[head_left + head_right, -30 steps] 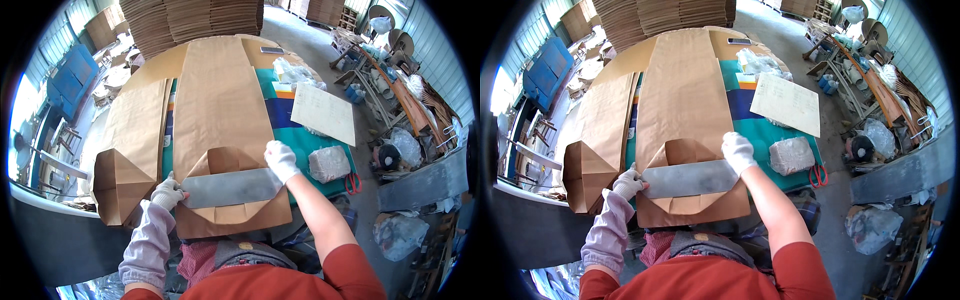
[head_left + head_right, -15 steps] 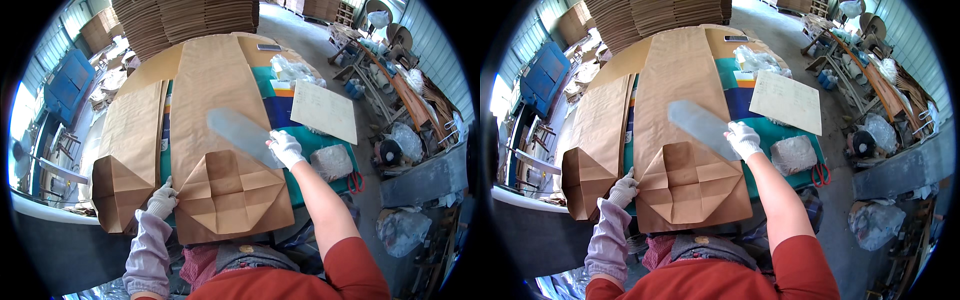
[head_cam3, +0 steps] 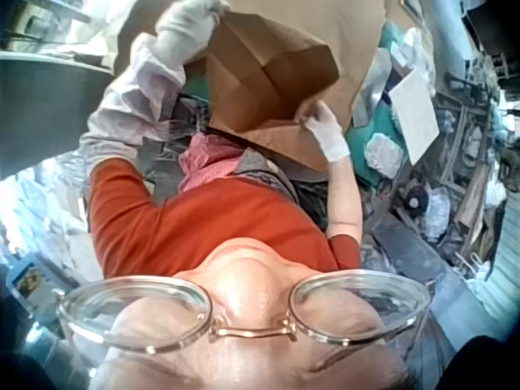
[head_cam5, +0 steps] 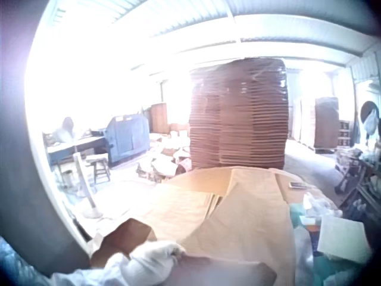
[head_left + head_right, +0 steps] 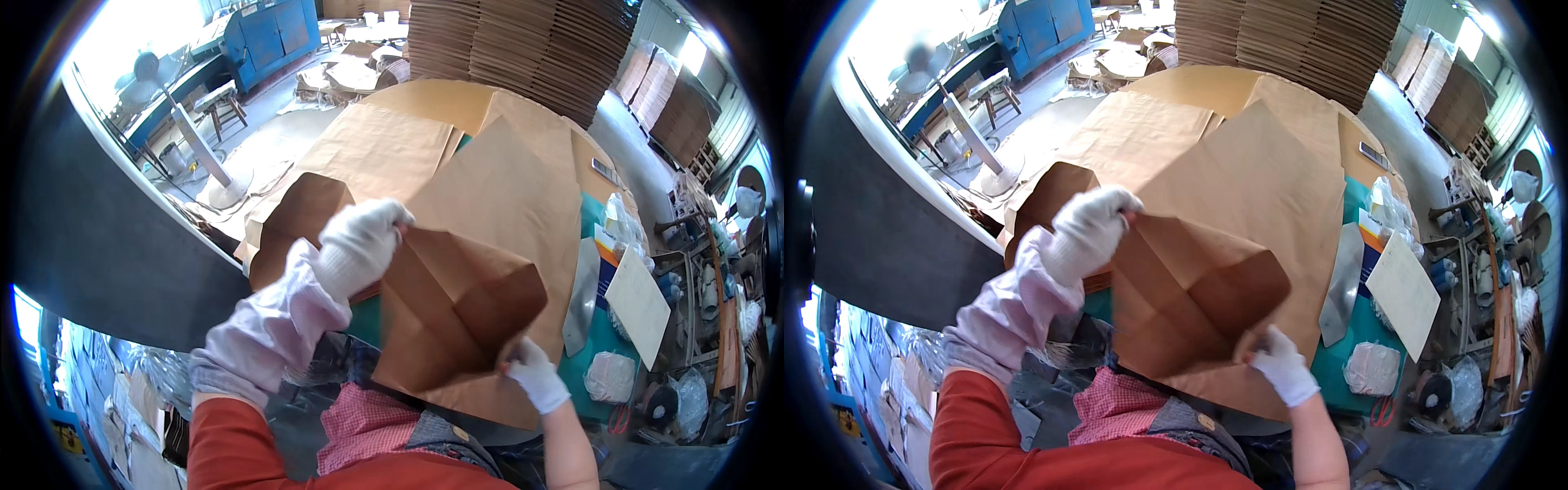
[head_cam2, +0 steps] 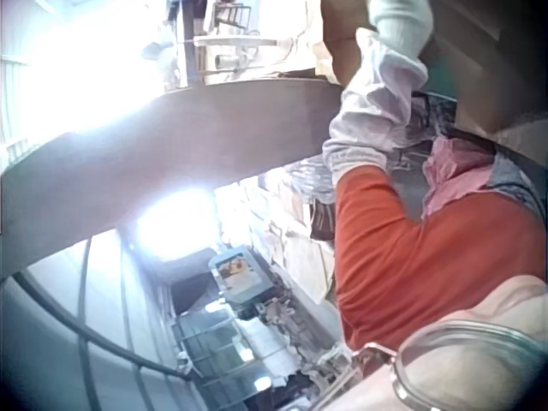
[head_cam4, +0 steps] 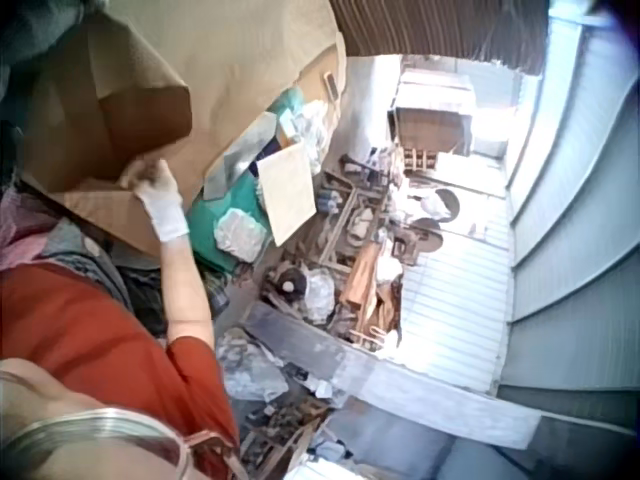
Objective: The person folds flat brown paper sheets into paper bags using a grey plastic template. They repeatedly fold the bottom edges, press the creases with the template, and stack the finished bags on the left side of the table.
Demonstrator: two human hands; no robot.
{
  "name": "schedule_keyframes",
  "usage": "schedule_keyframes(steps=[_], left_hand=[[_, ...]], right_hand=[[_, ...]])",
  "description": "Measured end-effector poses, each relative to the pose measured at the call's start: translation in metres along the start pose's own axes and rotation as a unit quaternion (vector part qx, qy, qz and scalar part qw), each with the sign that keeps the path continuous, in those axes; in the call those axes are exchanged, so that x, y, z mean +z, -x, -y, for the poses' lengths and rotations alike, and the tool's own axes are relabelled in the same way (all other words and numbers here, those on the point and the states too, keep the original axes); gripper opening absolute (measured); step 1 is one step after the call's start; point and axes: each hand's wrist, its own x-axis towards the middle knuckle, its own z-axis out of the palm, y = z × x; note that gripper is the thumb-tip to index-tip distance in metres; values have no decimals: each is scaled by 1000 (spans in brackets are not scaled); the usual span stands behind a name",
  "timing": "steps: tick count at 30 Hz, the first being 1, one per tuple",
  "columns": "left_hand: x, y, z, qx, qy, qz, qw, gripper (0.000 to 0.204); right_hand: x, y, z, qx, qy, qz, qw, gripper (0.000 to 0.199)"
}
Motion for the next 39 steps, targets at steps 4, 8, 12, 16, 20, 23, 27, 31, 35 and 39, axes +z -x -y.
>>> schedule_keyframes(steps=[4,8,12,16,20,23,27,31,35,39], left_hand=[[-68,-45,22,-120,-65,-108,985,14],[-159,-64,181,-176,-227,-163,944,17],[-158,-32,265,-364,-382,45,848,25],[-118,-2,286,-377,-417,130,817,26],[-119,5,281,-366,-458,144,797,27],[-131,-1,248,-276,-559,84,777,28],[-89,-18,140,135,-502,0,854,52],[1,-12,112,133,-457,379,793,56],[23,-9,154,-52,-446,344,825,65],[28,-21,143,-127,-425,312,840,59]], right_hand=[[62,-76,56,-103,-236,-4,966,30],[106,-164,140,-234,-166,-101,953,38],[142,-184,178,-167,43,-14,985,50],[190,-164,139,-232,158,-84,956,55],[199,-119,141,-217,250,-78,940,76],[210,-106,141,-228,324,-86,914,87],[202,-121,132,-250,396,-87,879,85],[199,-131,136,-233,442,-72,863,83],[187,-113,138,-243,420,-14,874,81],[164,-84,126,-381,335,-77,858,71]])
